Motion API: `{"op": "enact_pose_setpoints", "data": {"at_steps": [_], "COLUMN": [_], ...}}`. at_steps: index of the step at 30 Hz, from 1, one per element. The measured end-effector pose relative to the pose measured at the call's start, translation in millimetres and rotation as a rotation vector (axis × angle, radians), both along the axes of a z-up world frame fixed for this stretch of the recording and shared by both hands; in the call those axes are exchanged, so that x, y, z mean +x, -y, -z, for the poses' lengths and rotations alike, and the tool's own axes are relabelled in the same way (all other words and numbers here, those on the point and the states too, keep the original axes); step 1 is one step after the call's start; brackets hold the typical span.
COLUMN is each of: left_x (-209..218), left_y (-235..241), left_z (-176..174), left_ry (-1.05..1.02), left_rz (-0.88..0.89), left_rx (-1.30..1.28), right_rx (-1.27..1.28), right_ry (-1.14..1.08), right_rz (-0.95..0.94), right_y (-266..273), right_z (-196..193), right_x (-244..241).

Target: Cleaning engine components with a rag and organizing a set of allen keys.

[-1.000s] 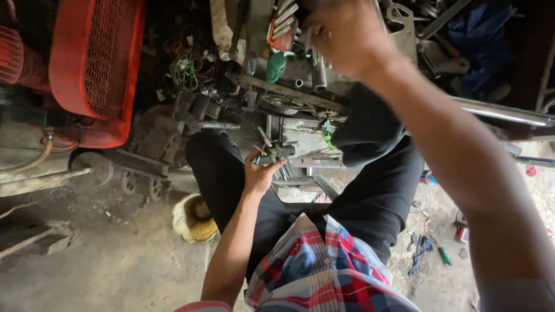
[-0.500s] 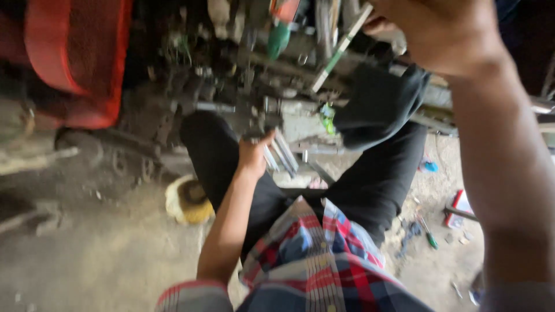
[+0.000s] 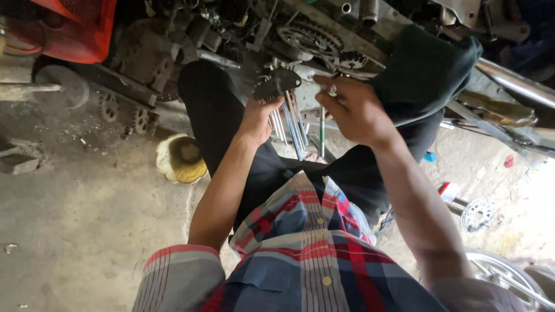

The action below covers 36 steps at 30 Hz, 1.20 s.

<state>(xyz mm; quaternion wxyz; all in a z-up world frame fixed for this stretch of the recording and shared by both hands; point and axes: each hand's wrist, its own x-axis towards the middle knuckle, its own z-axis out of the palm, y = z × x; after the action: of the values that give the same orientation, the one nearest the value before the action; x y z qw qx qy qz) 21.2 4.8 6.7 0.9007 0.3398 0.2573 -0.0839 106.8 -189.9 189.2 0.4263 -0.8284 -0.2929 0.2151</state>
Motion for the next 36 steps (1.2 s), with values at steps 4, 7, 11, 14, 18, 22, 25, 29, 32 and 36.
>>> {"op": "enact_pose_setpoints", "data": {"at_steps": [4,7,11,14,18,22,25,29,32,36], "left_x": [-1,0,1,2,-1,-2,-2,4,-1,-1], "left_y": [2,-1,-1,-2,-1,-1,-2,-3,-1,0], "left_z": [-1,-9,-20,-24,-18,-11,-11,-30,-15,-6], "left_ry": [-0.032,-0.014,-0.008,0.095,0.054,0.102,0.110,0.062,0.112,0.037], "left_rz": [0.031,0.048,0.024,0.042,0.033,0.070,0.076,0.101,0.070,0.057], "left_rx": [0.032,0.044,-0.011,0.010,-0.003,0.056,0.086,0.069,0.080,0.112], "right_rx": [-0.030,-0.061,-0.110,-0.045,0.004,0.025,0.045,0.010,0.043,0.116], "right_ry": [-0.178,-0.262,-0.307,-0.324,-0.369,-0.330,-0.295,-0.291,-0.333,-0.359], "right_rz": [0.150,0.221,0.309,0.340,0.369,0.383,0.364,0.390,0.448,0.476], "right_y": [-4,-6,-12,-11,-16,-12,-10,-13,-7,-7], "right_z": [49,80,93,103,95,102,108,103,120,117], "right_x": [3,2,1,0,2,3,3,6,4,6]}}
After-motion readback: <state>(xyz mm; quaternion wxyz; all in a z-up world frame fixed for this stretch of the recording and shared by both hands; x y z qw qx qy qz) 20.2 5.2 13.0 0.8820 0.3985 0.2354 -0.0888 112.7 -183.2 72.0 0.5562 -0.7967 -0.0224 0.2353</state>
